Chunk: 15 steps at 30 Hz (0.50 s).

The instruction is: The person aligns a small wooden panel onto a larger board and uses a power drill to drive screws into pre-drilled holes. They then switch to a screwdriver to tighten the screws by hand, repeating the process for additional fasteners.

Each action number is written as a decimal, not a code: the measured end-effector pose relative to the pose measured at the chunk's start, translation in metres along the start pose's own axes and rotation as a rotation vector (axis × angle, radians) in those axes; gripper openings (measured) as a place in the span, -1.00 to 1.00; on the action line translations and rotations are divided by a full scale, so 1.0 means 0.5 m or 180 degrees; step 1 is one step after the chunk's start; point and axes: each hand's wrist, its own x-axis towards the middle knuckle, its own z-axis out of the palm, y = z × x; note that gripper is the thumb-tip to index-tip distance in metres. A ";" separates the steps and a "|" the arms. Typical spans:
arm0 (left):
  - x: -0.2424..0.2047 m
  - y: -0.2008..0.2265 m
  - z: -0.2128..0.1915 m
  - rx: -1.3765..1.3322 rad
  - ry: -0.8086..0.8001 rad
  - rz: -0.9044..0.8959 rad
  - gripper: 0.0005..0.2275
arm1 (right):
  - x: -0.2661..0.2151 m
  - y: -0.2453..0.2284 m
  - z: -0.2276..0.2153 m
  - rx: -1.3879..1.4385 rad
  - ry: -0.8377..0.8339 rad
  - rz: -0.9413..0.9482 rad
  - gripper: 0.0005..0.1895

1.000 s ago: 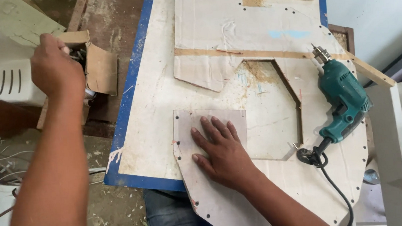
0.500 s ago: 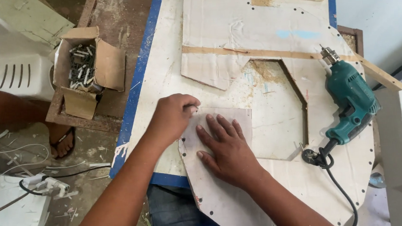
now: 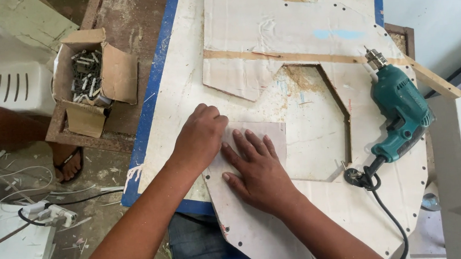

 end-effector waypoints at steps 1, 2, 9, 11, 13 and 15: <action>-0.004 0.001 0.003 -0.0034 0.0092 0.0046 -0.88 | 0.000 0.000 0.000 0.0008 0.0016 -0.0013 -0.35; -0.009 0.001 0.006 -0.0068 0.0185 0.0091 -0.89 | -0.001 0.000 0.001 0.0016 0.0033 -0.0025 -0.35; -0.018 -0.007 0.048 -0.0338 0.0808 0.0046 -0.94 | -0.001 -0.002 0.000 0.0042 -0.0002 -0.0009 -0.34; -0.015 -0.009 0.053 -0.0471 0.0924 -0.0029 -0.87 | -0.001 -0.002 -0.002 0.0060 -0.0011 -0.0017 -0.34; -0.013 0.005 0.029 -0.0573 0.0922 -0.0078 -0.81 | -0.002 -0.002 -0.004 0.0057 -0.0007 -0.0022 -0.34; -0.016 0.008 0.022 -0.0670 0.0913 -0.0137 -0.75 | -0.003 -0.002 -0.004 0.0064 -0.0010 -0.0034 -0.34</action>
